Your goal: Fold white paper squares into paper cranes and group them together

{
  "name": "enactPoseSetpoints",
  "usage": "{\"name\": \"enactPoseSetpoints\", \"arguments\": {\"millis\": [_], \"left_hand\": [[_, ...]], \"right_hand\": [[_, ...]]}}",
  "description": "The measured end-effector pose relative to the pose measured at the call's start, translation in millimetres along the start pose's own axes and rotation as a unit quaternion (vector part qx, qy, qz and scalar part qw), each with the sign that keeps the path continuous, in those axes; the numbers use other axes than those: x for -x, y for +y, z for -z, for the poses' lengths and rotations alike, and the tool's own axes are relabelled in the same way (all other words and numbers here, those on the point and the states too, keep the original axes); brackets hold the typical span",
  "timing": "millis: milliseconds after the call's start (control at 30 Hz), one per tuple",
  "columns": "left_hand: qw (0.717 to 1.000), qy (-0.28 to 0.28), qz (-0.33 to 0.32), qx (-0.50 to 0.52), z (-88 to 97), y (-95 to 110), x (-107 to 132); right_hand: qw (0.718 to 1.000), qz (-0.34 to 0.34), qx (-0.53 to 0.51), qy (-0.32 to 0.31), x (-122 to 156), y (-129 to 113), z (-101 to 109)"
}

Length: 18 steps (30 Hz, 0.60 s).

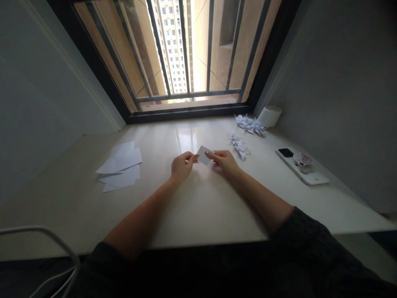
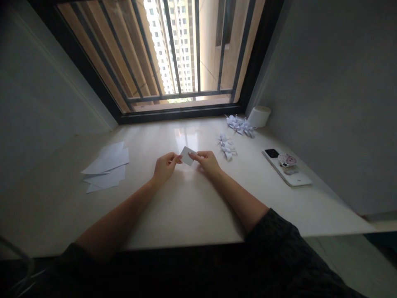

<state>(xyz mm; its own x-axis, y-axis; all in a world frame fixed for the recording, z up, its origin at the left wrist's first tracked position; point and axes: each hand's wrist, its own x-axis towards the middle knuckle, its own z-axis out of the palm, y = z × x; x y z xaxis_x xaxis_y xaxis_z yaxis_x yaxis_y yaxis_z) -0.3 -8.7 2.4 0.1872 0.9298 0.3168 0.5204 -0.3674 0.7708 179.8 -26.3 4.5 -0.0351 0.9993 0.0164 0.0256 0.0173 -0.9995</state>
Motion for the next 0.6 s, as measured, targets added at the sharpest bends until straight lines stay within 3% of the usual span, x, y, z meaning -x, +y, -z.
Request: {"name": "enactPoseSetpoints", "arguments": {"millis": [267,600], "left_hand": [[1.0,0.004,0.008,0.005,0.3,-0.3,-0.6],[0.998,-0.051,-0.004,0.046,0.6,4.3,0.9]], "right_hand": [[1.0,0.009,0.007,-0.008,-2.4,-2.8,1.0],[0.992,0.037,-0.003,0.124,-4.3,-0.3,2.7]]}}
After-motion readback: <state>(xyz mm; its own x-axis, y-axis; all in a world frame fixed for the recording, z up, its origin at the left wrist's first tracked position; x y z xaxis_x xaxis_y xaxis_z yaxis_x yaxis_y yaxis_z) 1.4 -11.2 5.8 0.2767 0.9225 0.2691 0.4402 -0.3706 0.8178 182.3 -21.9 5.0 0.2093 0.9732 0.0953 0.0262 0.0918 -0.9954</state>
